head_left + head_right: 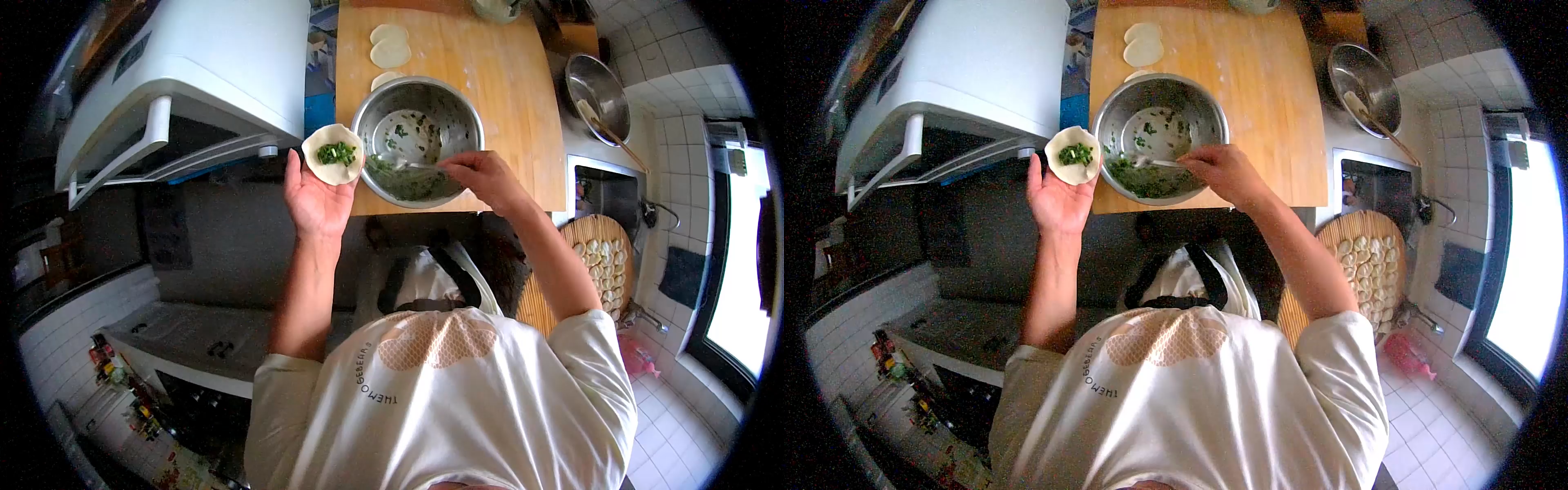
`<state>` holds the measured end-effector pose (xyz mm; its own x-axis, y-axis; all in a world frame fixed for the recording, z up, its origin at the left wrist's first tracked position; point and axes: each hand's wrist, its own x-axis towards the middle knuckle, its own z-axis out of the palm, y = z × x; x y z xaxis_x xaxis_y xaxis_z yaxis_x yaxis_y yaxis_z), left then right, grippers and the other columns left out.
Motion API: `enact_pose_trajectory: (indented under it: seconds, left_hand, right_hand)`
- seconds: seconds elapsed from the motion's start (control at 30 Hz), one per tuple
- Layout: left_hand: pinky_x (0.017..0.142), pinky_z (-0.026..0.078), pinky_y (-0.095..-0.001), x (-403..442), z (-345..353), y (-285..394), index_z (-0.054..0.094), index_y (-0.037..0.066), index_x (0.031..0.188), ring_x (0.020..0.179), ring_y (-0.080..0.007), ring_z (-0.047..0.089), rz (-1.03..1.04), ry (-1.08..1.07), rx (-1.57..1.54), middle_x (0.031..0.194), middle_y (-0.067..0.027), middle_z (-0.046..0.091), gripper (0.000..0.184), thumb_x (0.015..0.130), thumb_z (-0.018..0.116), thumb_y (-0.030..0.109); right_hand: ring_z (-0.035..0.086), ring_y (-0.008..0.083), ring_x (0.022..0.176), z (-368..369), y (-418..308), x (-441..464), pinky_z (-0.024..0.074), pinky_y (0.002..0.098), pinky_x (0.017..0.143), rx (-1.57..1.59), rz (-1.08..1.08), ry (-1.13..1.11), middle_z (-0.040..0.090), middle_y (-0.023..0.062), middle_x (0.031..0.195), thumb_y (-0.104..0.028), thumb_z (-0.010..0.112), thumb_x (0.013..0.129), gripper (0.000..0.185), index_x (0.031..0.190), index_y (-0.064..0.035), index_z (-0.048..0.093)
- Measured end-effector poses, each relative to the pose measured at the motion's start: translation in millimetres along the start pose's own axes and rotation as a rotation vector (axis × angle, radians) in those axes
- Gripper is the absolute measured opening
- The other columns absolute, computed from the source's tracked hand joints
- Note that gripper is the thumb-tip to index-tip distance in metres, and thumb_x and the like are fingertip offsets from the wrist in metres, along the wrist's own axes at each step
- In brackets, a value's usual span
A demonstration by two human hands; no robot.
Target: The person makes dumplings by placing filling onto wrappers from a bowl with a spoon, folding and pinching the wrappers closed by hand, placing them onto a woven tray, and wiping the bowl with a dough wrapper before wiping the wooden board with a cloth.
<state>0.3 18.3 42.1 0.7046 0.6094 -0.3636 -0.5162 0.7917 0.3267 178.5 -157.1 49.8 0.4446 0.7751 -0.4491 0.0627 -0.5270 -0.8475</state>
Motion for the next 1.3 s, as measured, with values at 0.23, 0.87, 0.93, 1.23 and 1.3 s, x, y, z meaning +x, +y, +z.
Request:
enact_pose_trajectory:
  seconds: [0.23, 0.87, 0.93, 1.23, 1.3]
  left_hand:
    - [0.092, 0.041, -0.0441, 3, 19, -13, 0.043, 0.002, 0.119, 0.111, -0.0285, 0.047, -0.051, -0.018, 0.096, 0.120, -0.0148, 0.048, 0.054, 0.086, 0.040, 0.045]
    - [0.093, 0.039, -0.0391, 6, 23, -28, 0.046, 0.000, 0.112, 0.107, -0.0265, 0.050, -0.123, 0.002, 0.108, 0.114, -0.0149, 0.052, 0.046, 0.091, 0.034, 0.039]
    - [0.090, 0.043, -0.0397, 5, 19, -28, 0.046, -0.002, 0.111, 0.105, -0.0278, 0.052, -0.149, 0.001, 0.066, 0.112, -0.0166, 0.053, 0.046, 0.090, 0.035, 0.037]
    - [0.083, 0.049, -0.0363, -7, 24, -32, 0.046, -0.003, 0.111, 0.098, -0.0262, 0.057, -0.233, 0.042, 0.114, 0.109, -0.0165, 0.055, 0.029, 0.088, 0.045, 0.015]
    - [0.082, 0.049, -0.0352, -11, 29, -33, 0.045, -0.002, 0.112, 0.098, -0.0242, 0.056, -0.287, 0.029, 0.103, 0.108, -0.0146, 0.055, 0.029, 0.089, 0.043, 0.016]
  right_hand:
    - [0.052, 0.0118, 0.063, 14, -34, -39, 0.0434, 0.0267, 0.055, 0.041, -0.499, 0.322, 0.058, 0.0063, 0.069, -0.007, 0.053, 0.084, 0.017, 0.098, -0.0006, 0.061]
    - [0.052, 0.0267, 0.059, 7, -21, -41, 0.0439, 0.0357, 0.052, -0.486, -0.711, 0.544, 0.049, 0.0106, 0.065, 0.001, 0.052, 0.077, 0.030, 0.106, -0.0058, 0.056]
    - [0.055, 0.0261, 0.069, 6, -11, -36, 0.0463, 0.0360, 0.056, -0.789, -0.598, 0.531, 0.053, 0.0107, 0.073, -0.003, 0.053, 0.074, 0.030, 0.104, -0.0072, 0.056]
    - [0.053, 0.0250, 0.086, 5, -3, -32, 0.0454, 0.0373, 0.070, -0.932, -0.613, 0.284, 0.052, 0.0079, 0.090, -0.017, 0.058, 0.073, 0.031, 0.104, -0.0127, 0.057]
    - [0.052, 0.0246, 0.090, 2, -29, -40, 0.0442, 0.0370, 0.074, -0.852, -0.695, 0.279, 0.052, 0.0072, 0.095, -0.019, 0.059, 0.072, 0.033, 0.105, -0.0156, 0.058]
